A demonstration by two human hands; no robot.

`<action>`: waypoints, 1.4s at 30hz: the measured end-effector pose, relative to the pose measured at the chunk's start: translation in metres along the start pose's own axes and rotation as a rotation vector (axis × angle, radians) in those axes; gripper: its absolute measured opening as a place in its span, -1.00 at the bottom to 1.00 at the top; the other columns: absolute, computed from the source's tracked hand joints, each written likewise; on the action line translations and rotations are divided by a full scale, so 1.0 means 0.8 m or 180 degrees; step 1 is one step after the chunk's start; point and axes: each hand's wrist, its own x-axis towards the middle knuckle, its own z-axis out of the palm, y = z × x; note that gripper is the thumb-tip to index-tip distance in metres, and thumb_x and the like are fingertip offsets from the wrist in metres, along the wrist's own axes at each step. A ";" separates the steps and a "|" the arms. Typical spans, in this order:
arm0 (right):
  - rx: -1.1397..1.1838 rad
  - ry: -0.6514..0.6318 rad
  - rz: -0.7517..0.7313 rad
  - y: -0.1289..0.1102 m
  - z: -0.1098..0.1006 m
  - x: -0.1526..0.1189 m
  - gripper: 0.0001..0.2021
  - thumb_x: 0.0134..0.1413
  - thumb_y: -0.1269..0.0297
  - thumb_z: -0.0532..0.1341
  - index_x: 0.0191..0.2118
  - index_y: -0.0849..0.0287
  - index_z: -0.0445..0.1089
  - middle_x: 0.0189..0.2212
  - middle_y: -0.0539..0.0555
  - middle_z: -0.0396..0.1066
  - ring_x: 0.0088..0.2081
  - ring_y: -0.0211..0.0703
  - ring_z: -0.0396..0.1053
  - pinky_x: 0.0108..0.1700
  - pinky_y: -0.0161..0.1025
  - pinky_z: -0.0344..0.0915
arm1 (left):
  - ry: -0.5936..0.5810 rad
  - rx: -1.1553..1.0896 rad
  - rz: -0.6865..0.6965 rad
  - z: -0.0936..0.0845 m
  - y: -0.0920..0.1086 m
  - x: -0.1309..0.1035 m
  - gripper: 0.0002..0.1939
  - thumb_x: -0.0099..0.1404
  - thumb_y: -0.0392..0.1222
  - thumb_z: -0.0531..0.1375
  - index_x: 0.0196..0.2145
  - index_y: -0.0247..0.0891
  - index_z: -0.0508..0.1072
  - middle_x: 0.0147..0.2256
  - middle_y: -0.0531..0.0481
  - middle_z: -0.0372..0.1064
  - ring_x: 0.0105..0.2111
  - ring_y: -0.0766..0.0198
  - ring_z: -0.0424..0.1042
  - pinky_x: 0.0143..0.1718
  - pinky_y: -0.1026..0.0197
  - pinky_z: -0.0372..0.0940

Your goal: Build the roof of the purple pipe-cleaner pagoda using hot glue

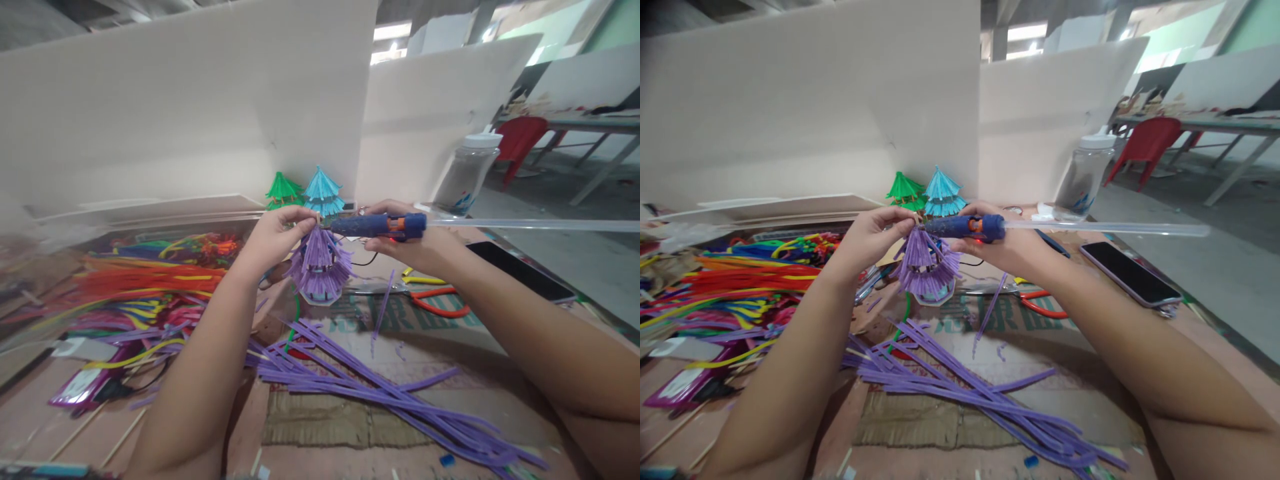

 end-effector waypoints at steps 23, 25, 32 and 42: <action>-0.0229 0.0003 0.0043 -0.001 -0.004 0.000 -0.57 -0.07 -0.08 0.36 -0.17 0.11 0.45 -0.22 0.12 0.53 -0.25 -0.02 0.44 -0.27 -0.12 0.33 | -0.0011 -0.0035 0.0042 0.001 0.001 -0.001 -0.74 0.27 -0.07 0.25 -0.19 -0.28 0.59 -0.18 -0.07 0.58 -0.13 0.16 0.51 -0.05 0.18 0.32; -0.0326 -0.0085 0.0065 -0.003 -0.007 -0.001 -0.59 -0.05 -0.07 0.36 -0.15 0.10 0.46 -0.20 0.13 0.53 -0.24 0.00 0.45 -0.26 -0.11 0.35 | -0.0011 -0.0020 0.0051 0.001 0.000 0.000 -0.74 0.27 -0.06 0.26 -0.18 -0.27 0.59 -0.18 -0.07 0.58 -0.13 0.16 0.51 -0.06 0.19 0.32; -0.0478 -0.0238 -0.0134 -0.004 -0.011 -0.007 -0.61 0.01 -0.07 0.34 -0.13 0.08 0.49 -0.16 0.13 0.55 -0.24 -0.03 0.46 -0.28 -0.14 0.39 | 0.0002 0.0019 0.0052 0.000 -0.001 0.000 -0.74 0.28 -0.05 0.25 -0.19 -0.27 0.59 -0.18 -0.05 0.59 -0.13 0.16 0.51 -0.03 0.19 0.32; -0.0808 -0.0339 -0.0079 -0.013 -0.017 -0.009 -0.59 0.01 -0.12 0.33 -0.11 0.03 0.53 -0.24 0.11 0.55 -0.26 -0.01 0.48 -0.35 -0.18 0.35 | 0.0022 0.0046 0.0012 0.001 0.001 -0.001 -0.74 0.27 -0.04 0.24 -0.21 -0.27 0.58 -0.18 -0.07 0.58 -0.12 0.14 0.51 -0.02 0.16 0.31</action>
